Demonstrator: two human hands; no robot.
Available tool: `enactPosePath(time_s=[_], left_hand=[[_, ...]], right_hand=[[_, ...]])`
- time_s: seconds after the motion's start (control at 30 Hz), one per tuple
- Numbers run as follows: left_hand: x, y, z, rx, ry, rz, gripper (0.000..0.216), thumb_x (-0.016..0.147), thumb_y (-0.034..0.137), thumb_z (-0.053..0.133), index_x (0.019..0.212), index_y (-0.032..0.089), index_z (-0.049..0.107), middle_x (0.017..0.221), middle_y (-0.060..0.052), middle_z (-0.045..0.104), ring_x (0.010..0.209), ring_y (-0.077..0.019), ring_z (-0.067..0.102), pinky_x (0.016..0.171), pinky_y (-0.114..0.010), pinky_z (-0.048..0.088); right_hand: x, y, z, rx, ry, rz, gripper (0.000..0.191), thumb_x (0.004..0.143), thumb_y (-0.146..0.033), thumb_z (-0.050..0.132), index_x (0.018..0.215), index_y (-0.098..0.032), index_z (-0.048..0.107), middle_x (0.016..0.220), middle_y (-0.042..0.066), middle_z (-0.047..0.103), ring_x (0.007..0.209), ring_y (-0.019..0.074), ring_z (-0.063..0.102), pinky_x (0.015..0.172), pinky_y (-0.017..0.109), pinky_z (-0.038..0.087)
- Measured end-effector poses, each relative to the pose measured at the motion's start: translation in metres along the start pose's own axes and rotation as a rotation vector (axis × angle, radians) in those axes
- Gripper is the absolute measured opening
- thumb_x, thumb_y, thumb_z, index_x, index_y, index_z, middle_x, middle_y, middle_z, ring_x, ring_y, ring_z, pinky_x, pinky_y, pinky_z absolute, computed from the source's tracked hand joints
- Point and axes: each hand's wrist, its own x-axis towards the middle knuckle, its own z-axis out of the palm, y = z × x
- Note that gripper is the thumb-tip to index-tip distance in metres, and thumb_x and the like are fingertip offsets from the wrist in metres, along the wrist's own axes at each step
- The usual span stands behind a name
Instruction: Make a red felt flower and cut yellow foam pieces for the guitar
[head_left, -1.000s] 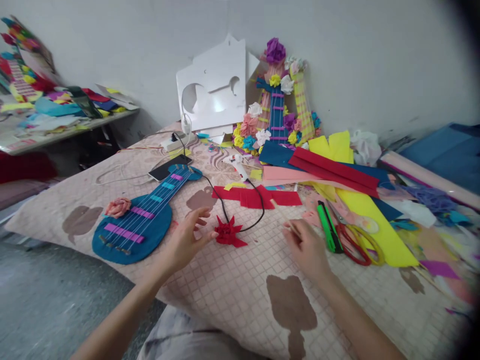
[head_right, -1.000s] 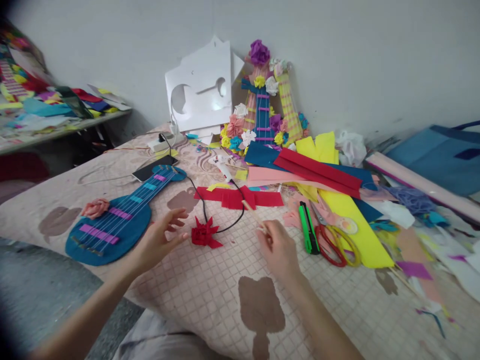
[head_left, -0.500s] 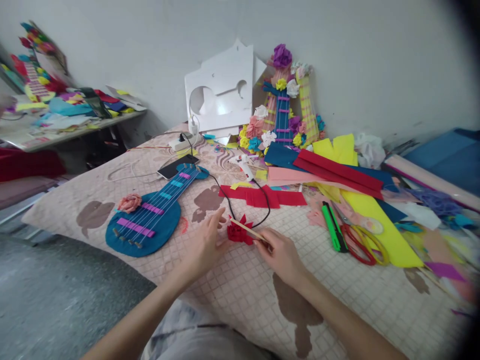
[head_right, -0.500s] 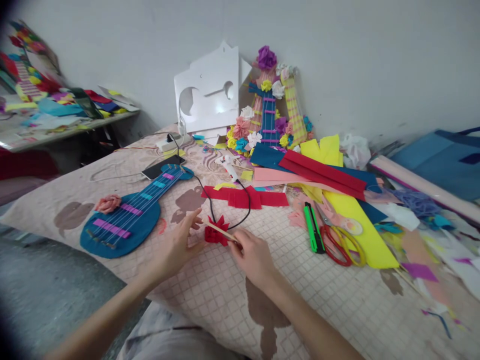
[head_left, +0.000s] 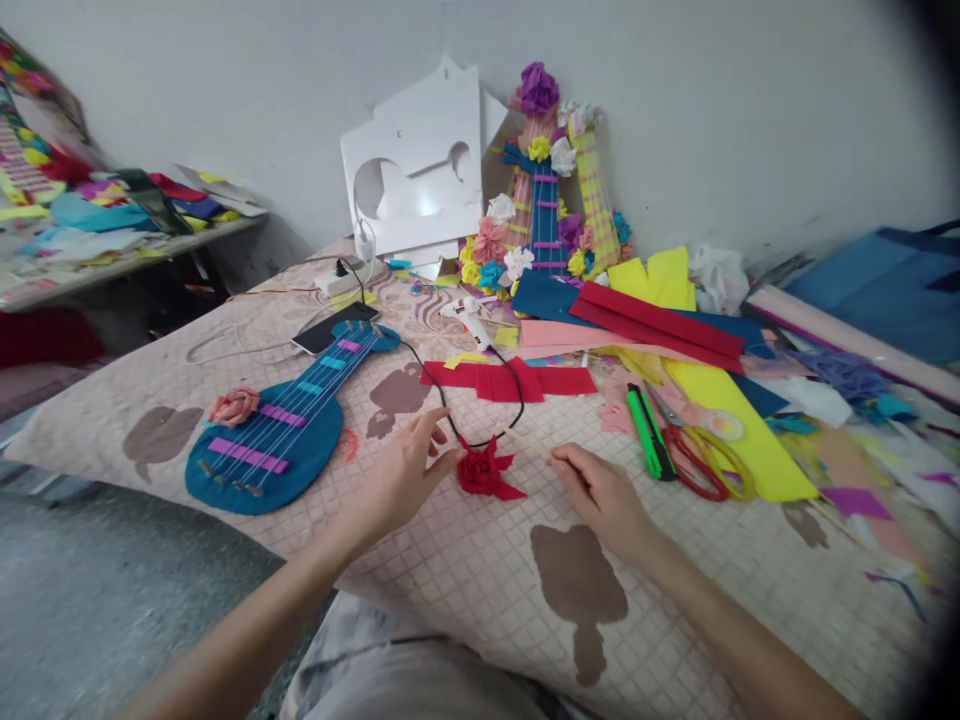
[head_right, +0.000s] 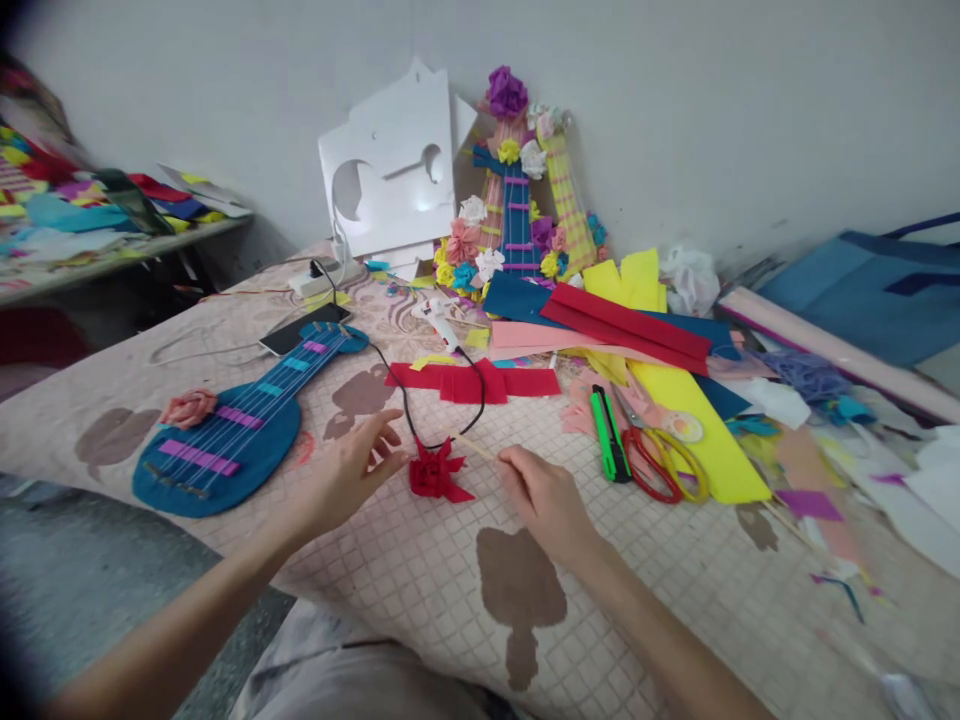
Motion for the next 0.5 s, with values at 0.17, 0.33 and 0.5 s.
enactPosePath(time_s=[0.17, 0.33, 0.5], left_hand=[[-0.009, 0.004, 0.013, -0.053, -0.086, -0.045, 0.037, 0.090, 0.031, 0.047, 0.125, 0.019, 0.046, 0.088, -0.007, 0.065, 0.071, -0.0173, 0.062, 0.064, -0.031, 0.050], [0.002, 0.011, 0.028, -0.142, -0.132, 0.109, 0.039, 0.090, 0.022, 0.049, 0.128, 0.022, 0.044, 0.105, -0.010, 0.065, 0.091, -0.0196, 0.064, 0.077, -0.033, 0.051], [0.021, 0.016, 0.037, -0.181, -0.167, 0.217, 0.031, 0.087, 0.014, 0.049, 0.117, 0.019, 0.054, 0.109, -0.010, 0.065, 0.098, -0.0208, 0.064, 0.085, -0.035, 0.051]], right_hand=[[0.019, 0.010, -0.008, -0.007, 0.073, 0.004, 0.023, 0.093, -0.032, 0.041, 0.085, -0.020, 0.058, 0.065, -0.002, 0.058, 0.054, 0.0119, 0.050, 0.054, 0.024, 0.038], [0.016, 0.015, -0.009, 0.041, 0.149, 0.065, 0.024, 0.092, -0.034, 0.043, 0.082, -0.019, 0.058, 0.059, -0.003, 0.054, 0.050, 0.0110, 0.047, 0.049, 0.023, 0.035], [0.008, 0.027, -0.010, 0.054, 0.175, 0.123, 0.026, 0.091, -0.038, 0.044, 0.082, -0.019, 0.059, 0.057, -0.003, 0.052, 0.049, 0.0115, 0.046, 0.048, 0.023, 0.035]])
